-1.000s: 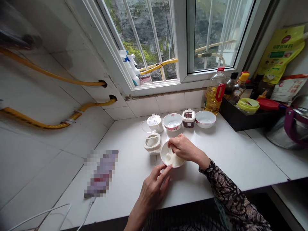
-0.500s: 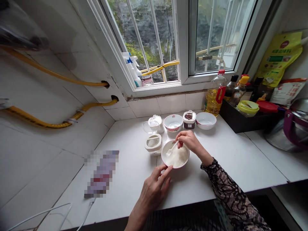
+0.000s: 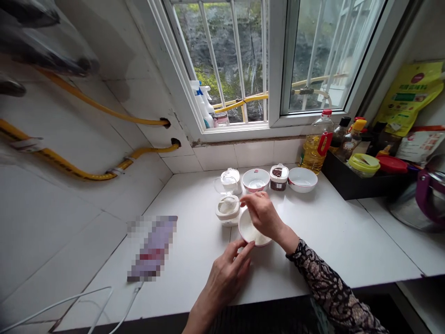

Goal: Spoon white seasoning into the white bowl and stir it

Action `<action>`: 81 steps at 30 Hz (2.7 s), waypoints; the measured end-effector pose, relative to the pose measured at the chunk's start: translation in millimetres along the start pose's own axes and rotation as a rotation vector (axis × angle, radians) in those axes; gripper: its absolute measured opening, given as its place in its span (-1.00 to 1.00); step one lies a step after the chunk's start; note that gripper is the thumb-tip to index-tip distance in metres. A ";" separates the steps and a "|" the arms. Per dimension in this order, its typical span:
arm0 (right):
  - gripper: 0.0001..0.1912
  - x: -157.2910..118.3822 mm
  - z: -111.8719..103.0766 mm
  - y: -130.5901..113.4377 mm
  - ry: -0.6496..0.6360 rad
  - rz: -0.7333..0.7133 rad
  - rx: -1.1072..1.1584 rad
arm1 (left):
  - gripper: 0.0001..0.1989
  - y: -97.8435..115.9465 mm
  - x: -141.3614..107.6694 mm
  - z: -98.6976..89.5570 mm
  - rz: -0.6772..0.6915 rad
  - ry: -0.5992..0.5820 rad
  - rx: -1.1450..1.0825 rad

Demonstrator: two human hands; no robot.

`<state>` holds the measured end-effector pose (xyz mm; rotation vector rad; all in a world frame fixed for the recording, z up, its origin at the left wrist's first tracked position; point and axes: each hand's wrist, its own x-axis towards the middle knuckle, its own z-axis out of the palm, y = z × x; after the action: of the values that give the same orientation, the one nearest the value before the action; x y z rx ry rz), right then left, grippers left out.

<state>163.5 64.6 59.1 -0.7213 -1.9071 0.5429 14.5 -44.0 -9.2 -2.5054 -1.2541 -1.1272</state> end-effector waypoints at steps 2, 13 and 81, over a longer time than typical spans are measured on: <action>-0.79 -0.5 1.6 -1.3 -0.088 -0.162 -0.162 | -0.57 0.2 0.0 0.2 0.000 0.000 0.000; -0.85 -1.9 -21.9 3.9 0.147 0.226 0.000 | -0.55 0.1 -1.9 -0.4 -0.021 -0.034 -0.022; -0.85 2.7 1.9 -1.6 0.076 0.249 0.127 | -0.57 -0.1 -0.6 -0.7 -0.003 -0.032 -0.021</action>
<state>160.4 65.2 61.1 -0.8886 -1.7063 0.7735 13.7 -44.6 -9.1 -2.5477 -1.2603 -1.1106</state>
